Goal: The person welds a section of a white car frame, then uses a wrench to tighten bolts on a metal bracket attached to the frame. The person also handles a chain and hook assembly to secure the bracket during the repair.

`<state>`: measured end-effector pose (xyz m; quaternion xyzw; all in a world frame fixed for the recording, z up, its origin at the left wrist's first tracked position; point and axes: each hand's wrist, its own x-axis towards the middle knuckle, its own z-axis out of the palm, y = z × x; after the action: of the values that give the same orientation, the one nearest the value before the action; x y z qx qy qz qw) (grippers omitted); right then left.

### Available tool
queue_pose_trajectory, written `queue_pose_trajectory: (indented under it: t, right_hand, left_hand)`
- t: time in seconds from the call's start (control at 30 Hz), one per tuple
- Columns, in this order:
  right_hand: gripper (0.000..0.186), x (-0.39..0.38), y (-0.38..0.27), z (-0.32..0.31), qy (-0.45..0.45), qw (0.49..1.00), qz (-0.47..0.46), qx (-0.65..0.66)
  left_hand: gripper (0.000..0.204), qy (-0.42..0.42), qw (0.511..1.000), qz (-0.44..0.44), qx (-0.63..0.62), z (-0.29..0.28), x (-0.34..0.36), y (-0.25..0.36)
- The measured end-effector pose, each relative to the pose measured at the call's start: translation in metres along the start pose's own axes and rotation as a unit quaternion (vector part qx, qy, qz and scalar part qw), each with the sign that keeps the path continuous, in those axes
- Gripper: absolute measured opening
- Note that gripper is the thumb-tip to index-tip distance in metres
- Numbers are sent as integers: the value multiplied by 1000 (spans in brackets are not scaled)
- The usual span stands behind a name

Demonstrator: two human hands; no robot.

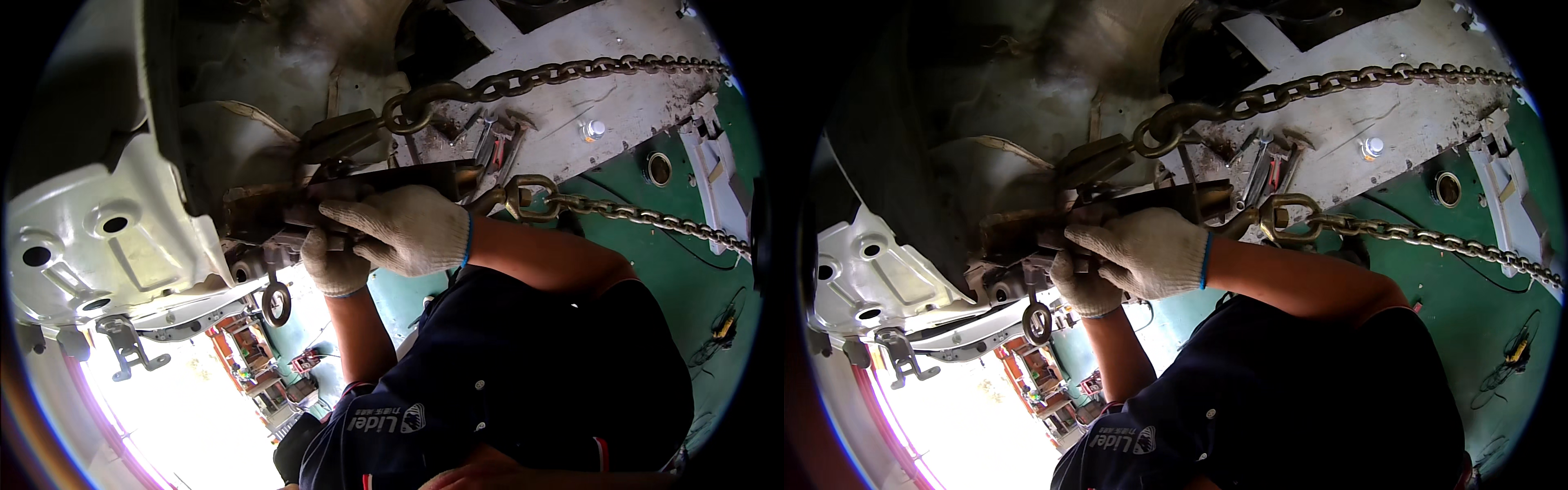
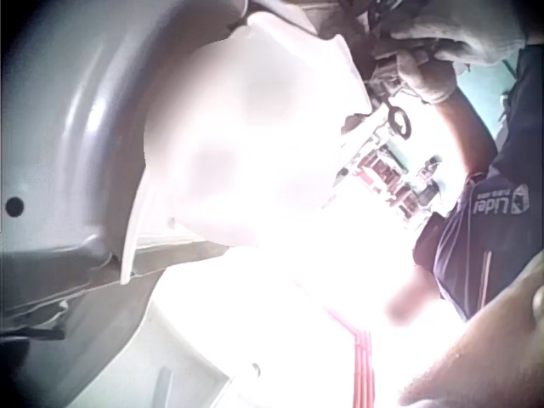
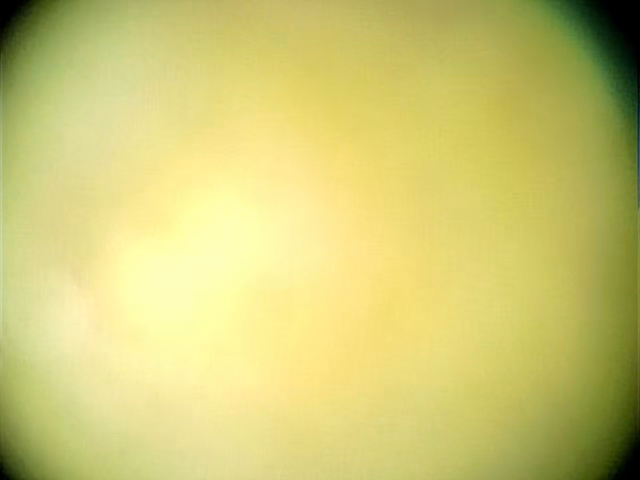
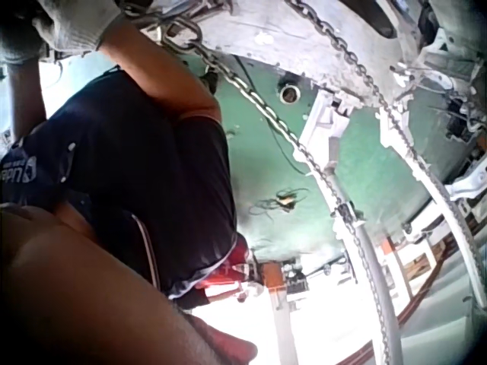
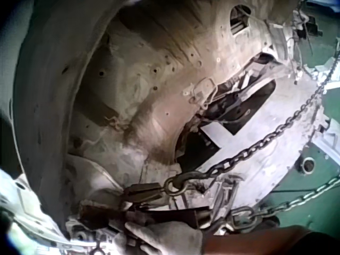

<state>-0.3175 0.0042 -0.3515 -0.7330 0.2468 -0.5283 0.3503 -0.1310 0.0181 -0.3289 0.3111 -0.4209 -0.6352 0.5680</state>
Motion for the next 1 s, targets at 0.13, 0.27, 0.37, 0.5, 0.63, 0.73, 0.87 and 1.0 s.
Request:
queue_pose_trajectory:
  t: [0.13,0.27,0.37,0.5,0.63,0.73,0.87,1.0]
  right_hand:
    - [60,1,0,2,26,999,-22,4]
    - [69,3,0,1,39,998,-49,8]
    - [69,4,-2,-1,-4,1000,-16,26]
    - [71,4,-4,-2,11,999,-37,1]
    - [73,4,-4,-1,-2,999,-36,-35]
    - [74,3,-3,-2,4,997,-55,-47]
    - [75,3,-7,-4,-23,997,-42,-64]
    - [81,3,-11,-4,-38,995,-37,-81]
  left_hand:
    - [74,-4,999,-28,15,-1,-6,6]
    - [79,30,999,-27,20,0,-9,8]
    - [80,30,998,-48,11,-1,-9,9]
    - [72,9,997,-77,-10,-1,-9,12]
    - [69,-7,996,-89,-11,-2,-7,13]
    - [70,-32,996,-85,-8,-7,-7,10]
    - [74,3,994,-98,53,-18,-11,8]
    - [72,-28,969,-60,239,-31,-10,5]
